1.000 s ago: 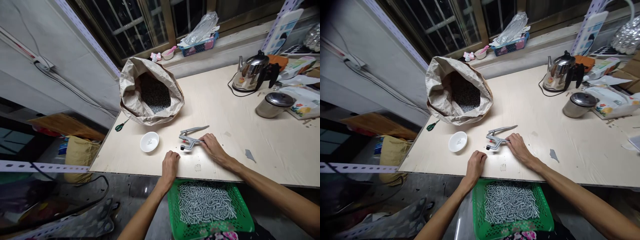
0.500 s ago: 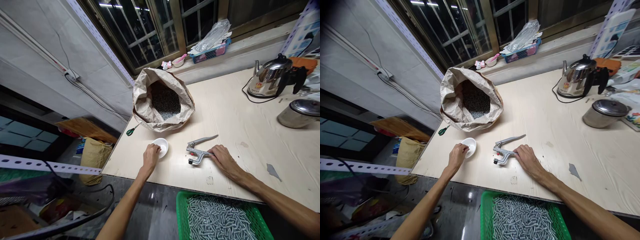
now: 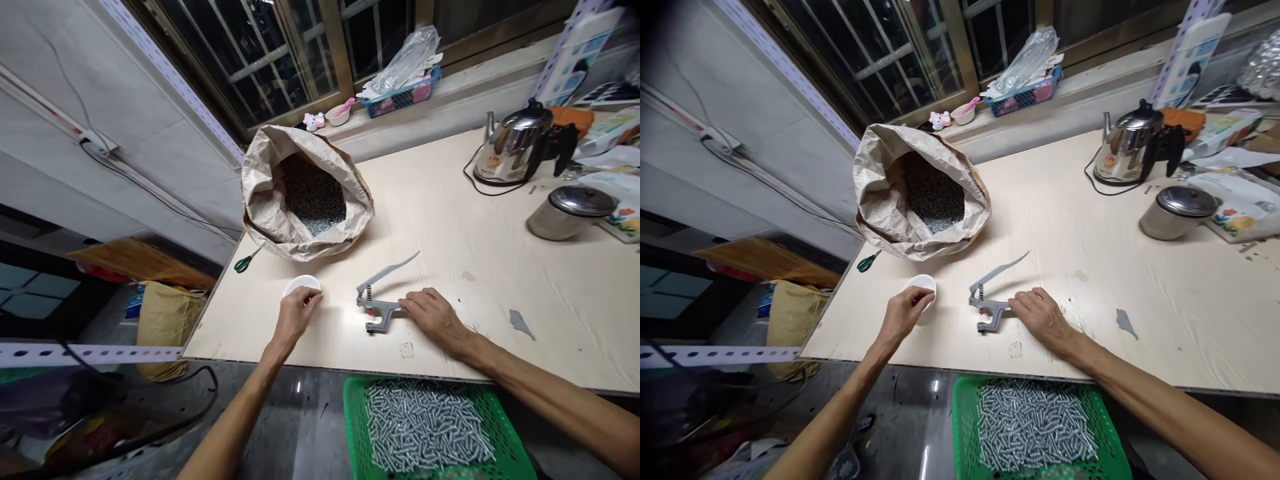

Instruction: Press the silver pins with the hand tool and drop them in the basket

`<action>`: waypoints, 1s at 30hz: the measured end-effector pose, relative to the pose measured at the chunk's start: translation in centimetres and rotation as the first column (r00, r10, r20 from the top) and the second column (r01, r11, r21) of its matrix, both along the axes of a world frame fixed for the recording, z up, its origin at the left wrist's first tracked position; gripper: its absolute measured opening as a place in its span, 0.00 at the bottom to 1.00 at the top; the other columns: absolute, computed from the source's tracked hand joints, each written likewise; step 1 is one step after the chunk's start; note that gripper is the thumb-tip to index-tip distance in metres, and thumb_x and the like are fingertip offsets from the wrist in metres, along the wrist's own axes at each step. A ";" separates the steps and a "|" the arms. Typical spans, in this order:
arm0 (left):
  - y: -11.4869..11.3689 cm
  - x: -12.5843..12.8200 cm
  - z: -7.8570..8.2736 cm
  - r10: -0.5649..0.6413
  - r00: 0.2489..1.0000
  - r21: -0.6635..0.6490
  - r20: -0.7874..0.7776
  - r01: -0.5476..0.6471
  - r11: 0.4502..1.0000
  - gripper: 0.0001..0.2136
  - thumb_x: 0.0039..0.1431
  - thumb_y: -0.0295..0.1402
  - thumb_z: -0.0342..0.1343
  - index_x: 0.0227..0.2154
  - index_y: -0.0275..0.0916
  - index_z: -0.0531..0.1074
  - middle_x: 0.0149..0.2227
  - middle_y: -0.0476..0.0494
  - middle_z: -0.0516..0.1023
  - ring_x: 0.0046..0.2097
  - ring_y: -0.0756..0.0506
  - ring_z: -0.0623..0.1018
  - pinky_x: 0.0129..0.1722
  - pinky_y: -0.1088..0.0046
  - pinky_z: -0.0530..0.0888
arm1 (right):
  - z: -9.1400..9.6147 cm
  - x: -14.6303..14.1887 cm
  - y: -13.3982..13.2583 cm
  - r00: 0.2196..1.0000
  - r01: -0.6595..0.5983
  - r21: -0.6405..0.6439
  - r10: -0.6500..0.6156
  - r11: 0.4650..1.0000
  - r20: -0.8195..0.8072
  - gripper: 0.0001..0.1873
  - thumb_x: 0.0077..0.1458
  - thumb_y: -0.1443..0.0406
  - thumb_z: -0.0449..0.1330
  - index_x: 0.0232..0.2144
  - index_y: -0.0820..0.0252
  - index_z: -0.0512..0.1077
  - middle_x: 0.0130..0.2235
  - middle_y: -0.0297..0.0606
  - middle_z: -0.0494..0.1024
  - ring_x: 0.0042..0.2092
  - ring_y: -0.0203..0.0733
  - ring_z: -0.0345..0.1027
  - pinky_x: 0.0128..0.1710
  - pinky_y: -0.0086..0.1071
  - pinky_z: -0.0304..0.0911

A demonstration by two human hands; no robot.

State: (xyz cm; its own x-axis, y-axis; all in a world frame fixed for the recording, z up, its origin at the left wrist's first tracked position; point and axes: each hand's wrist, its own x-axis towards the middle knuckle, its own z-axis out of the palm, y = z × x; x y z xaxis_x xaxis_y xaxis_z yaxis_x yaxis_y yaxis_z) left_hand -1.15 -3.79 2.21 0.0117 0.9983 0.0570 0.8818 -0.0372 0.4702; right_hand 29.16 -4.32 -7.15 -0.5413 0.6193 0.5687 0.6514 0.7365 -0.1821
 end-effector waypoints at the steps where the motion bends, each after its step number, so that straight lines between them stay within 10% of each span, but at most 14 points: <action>1: -1.0 1.2 -0.2 0.017 0.990 -0.009 0.138 -0.016 1.000 0.07 0.55 0.35 0.55 0.30 0.39 0.77 0.34 0.44 0.80 0.36 0.45 0.77 0.39 0.70 0.73 | 0.1 0.0 -0.1 1.000 -0.002 0.027 0.001 1.000 0.020 0.15 0.62 0.74 0.44 0.42 0.61 0.68 0.39 0.42 0.76 0.39 0.41 0.65 0.40 0.37 0.57; 9: -5.4 8.1 -4.6 0.165 0.818 -0.075 0.551 -0.148 0.986 0.10 0.52 0.39 0.58 0.28 0.37 0.77 0.31 0.44 0.79 0.35 0.46 0.77 0.37 0.72 0.72 | 0.4 -0.5 -0.6 0.999 -0.017 0.159 0.011 0.987 0.037 0.12 0.62 0.76 0.47 0.42 0.61 0.68 0.35 0.37 0.76 0.35 0.38 0.64 0.37 0.36 0.53; 22: -4.3 7.7 -5.8 0.257 0.870 -0.341 0.420 -0.111 0.934 0.13 0.47 0.41 0.57 0.25 0.35 0.77 0.26 0.44 0.78 0.31 0.47 0.75 0.32 0.73 0.68 | -0.7 -0.8 -0.2 0.995 0.050 0.028 -0.052 0.998 0.089 0.09 0.63 0.71 0.48 0.34 0.60 0.67 0.32 0.36 0.73 0.35 0.39 0.59 0.40 0.37 0.48; 30: -3.0 6.8 -4.6 0.215 0.934 -0.649 0.284 0.023 0.760 0.17 0.41 0.47 0.57 0.15 0.36 0.69 0.13 0.55 0.58 0.19 0.53 0.60 0.22 0.75 0.55 | -0.5 -1.1 -0.2 0.987 0.046 -0.089 -0.032 0.995 0.158 0.09 0.62 0.69 0.50 0.31 0.59 0.67 0.31 0.36 0.71 0.36 0.41 0.56 0.38 0.37 0.46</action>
